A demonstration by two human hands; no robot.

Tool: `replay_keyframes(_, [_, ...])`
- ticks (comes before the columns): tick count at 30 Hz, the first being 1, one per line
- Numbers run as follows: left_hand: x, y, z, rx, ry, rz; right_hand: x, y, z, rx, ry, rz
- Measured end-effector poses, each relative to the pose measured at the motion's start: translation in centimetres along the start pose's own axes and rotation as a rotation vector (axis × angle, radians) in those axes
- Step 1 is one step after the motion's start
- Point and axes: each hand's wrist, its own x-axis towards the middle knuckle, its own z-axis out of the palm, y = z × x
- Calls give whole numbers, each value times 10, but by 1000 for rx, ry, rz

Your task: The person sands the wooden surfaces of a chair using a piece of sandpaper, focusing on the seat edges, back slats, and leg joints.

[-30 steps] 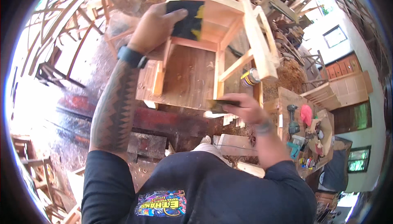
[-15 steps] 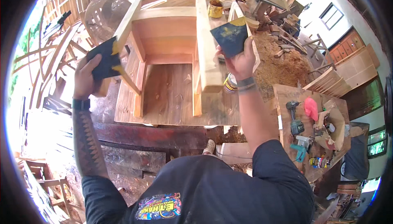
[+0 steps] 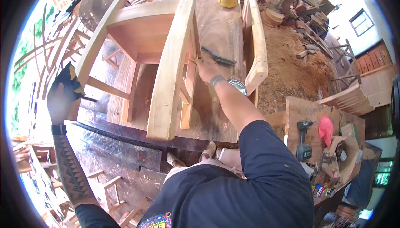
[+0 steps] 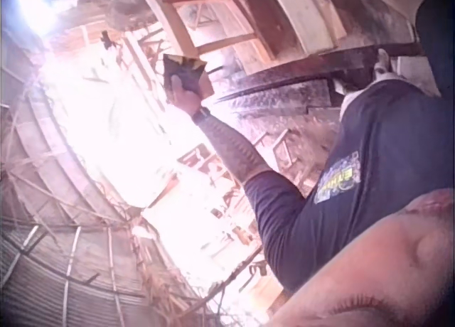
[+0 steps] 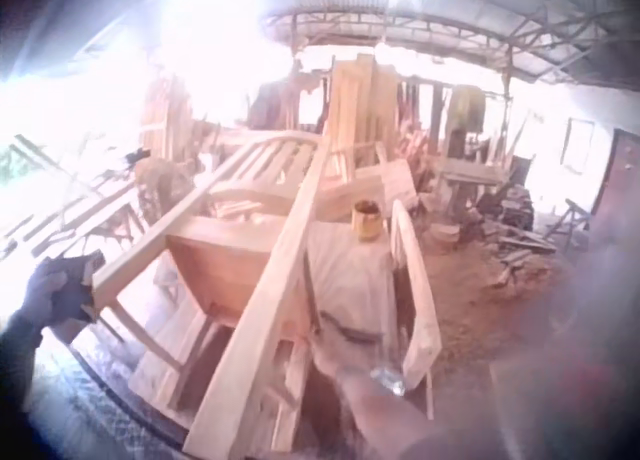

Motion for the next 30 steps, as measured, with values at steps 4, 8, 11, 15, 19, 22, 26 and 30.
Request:
replay_keyframes(4, [4,69,48,-300,-77,-252,8,13,36,-234,32,-140])
replay_keyframes(8, [-9,81,44,-302,-56,-246,1,-21,63,-273,-23,-207])
replay_keyframes(11, [-7,86,54,-201,-13,-219,-6,-21,67,-415,55,-173])
replay_keyframes(15, [-2,66,41,-142,-4,-152,-10,-22,59,-472,-86,-253])
replay_keyframes(19, [-10,49,22,12,-62,-67,-6,-35,14,-498,-297,-366])
replay_keyframes(22, [-7,48,30,70,-45,79,22,-16,-15,-402,-267,-288])
replay_keyframes(26, [-7,78,46,-129,-34,-153,46,-21,-22,-317,-263,-208])
replay_keyframes(30, [-28,84,23,-285,49,-246,43,-83,-11,55,-273,-291])
